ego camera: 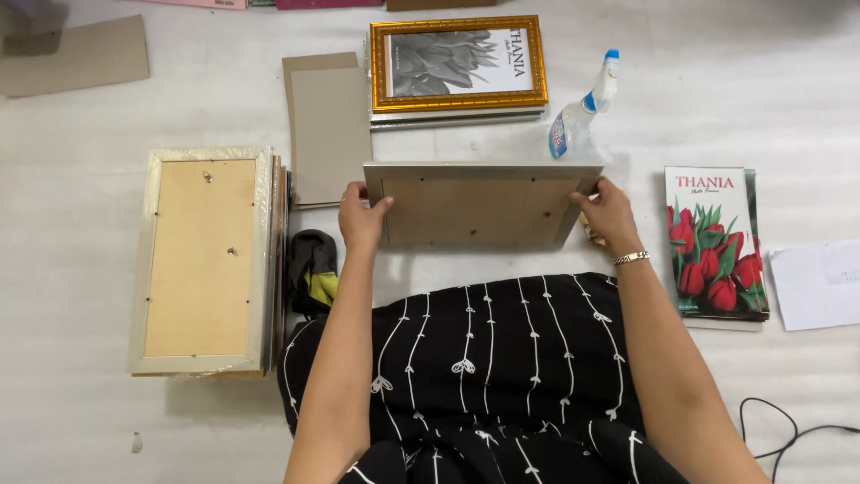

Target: Cleaning the glass and assembling the components of a picture frame with artwork and backing.

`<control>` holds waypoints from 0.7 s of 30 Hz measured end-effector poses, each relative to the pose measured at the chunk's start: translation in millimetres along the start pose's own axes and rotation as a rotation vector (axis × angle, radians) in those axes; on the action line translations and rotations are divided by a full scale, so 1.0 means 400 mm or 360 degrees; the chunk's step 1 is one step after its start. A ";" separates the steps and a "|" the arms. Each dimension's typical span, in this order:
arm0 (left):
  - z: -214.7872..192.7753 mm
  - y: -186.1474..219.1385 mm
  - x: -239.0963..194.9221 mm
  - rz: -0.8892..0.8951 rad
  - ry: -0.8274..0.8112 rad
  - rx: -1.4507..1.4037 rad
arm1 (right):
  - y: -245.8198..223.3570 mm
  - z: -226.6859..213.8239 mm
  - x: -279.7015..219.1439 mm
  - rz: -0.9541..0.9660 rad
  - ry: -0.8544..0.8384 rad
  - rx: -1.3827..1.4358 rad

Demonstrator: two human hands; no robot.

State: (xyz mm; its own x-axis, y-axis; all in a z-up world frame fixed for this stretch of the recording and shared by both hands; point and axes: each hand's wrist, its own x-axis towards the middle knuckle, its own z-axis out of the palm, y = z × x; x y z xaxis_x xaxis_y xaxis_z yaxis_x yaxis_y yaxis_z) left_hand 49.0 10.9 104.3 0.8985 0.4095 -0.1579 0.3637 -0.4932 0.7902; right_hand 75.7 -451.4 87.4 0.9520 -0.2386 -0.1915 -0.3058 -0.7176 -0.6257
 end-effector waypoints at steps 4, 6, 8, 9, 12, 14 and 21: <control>-0.003 0.056 -0.024 0.0123 0.0141 -0.0191 | -0.062 -0.029 -0.044 -0.0136 0.0200 0.0095; 0.007 0.071 -0.041 0.0211 0.0276 -0.0338 | -0.115 -0.030 -0.097 -0.0462 0.0464 0.0551; 0.024 0.055 -0.044 0.0206 0.0282 -0.0355 | -0.120 -0.019 -0.107 -0.0540 0.0516 0.0551; 0.033 0.047 -0.044 0.0200 0.0286 -0.0371 | -0.123 -0.014 -0.111 -0.0615 0.0568 0.0552; 0.037 0.024 -0.059 -0.0070 0.0131 -0.0508 | -0.071 0.012 -0.101 -0.0443 0.0509 0.0409; 0.044 0.007 -0.046 -0.0145 0.0085 -0.0666 | -0.057 0.013 -0.104 -0.0400 0.0482 0.0378; -0.018 -0.001 -0.099 -0.0892 -0.0139 -0.1869 | -0.085 -0.079 -0.199 0.0153 -0.0280 0.1284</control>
State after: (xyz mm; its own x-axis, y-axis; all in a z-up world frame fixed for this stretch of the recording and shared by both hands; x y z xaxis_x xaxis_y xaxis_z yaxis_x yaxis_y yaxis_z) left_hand 11.7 0.4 114.5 0.7245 0.2669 -0.6355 0.3011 0.7069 0.6401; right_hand 9.7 -428.8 147.9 0.9307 -0.1212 -0.3451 -0.3469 0.0062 -0.9379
